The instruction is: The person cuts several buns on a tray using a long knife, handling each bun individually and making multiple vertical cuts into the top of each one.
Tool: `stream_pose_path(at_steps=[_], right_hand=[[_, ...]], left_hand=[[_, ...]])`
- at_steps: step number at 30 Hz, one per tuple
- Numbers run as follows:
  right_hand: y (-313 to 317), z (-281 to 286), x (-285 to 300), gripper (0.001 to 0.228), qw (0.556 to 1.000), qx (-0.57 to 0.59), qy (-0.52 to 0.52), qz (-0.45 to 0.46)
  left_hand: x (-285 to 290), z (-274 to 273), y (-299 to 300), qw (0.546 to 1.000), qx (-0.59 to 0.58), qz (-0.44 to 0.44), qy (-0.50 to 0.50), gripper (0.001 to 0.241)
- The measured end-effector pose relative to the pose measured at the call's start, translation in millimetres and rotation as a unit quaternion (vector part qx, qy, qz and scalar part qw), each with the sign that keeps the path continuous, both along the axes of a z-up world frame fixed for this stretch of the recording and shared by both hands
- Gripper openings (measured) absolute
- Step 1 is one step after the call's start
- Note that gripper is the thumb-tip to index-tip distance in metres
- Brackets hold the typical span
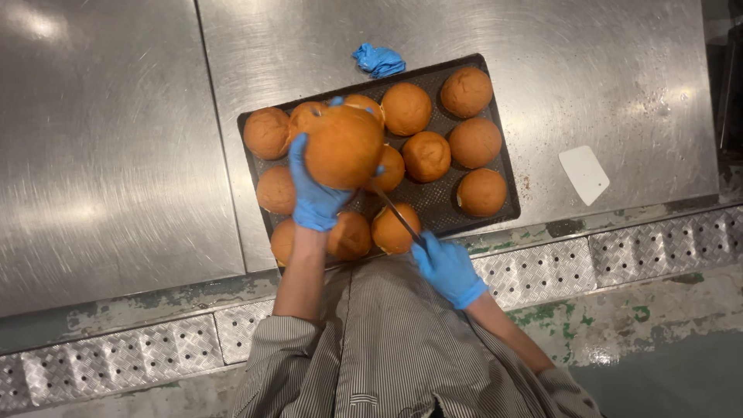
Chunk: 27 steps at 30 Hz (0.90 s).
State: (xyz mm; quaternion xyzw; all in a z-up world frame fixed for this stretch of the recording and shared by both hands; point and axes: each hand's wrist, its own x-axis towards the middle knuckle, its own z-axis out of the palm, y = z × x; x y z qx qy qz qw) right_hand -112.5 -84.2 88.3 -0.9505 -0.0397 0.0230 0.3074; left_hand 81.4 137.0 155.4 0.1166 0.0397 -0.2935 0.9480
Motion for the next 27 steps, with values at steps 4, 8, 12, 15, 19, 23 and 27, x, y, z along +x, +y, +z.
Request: stream_pose_path(at_steps=[4, 8, 12, 15, 19, 23, 27], right_hand=[[-36, -23, -28, 0.027, 0.998, 0.002, 0.052, 0.024], [-55, -33, -39, 0.022, 0.998, -0.006, -0.065, 0.024], [-41, -29, -33, 0.011, 0.996, 0.067, -0.061, -0.021], [-21, -11, -14, 0.013, 0.979, 0.154, -0.129, -0.043], [5, 18, 12, 0.013, 0.983, 0.126, -0.13, -0.017], [32, 42, 28, 0.014, 0.984, 0.069, -0.166, -0.002], [45, 57, 36, 0.016, 0.981, 0.163, -0.095, -0.054]], left_hand=[[7, 5, 25, 0.995, 0.032, 0.091, -0.001, 0.075], [16, -17, 39, 0.968, 0.151, 0.191, 0.062, 0.084], [11, -32, 33, 0.971, 0.155, 0.166, 0.077, 0.092], [8, -27, 26, 0.979, 0.092, 0.156, 0.092, 0.091], [3, -26, 13, 0.989, 0.097, 0.105, 0.018, 0.078], [-1, -32, 7, 0.992, 0.077, 0.093, 0.02, 0.076], [-2, -33, 3, 0.994, 0.06, 0.086, 0.019, 0.075]])
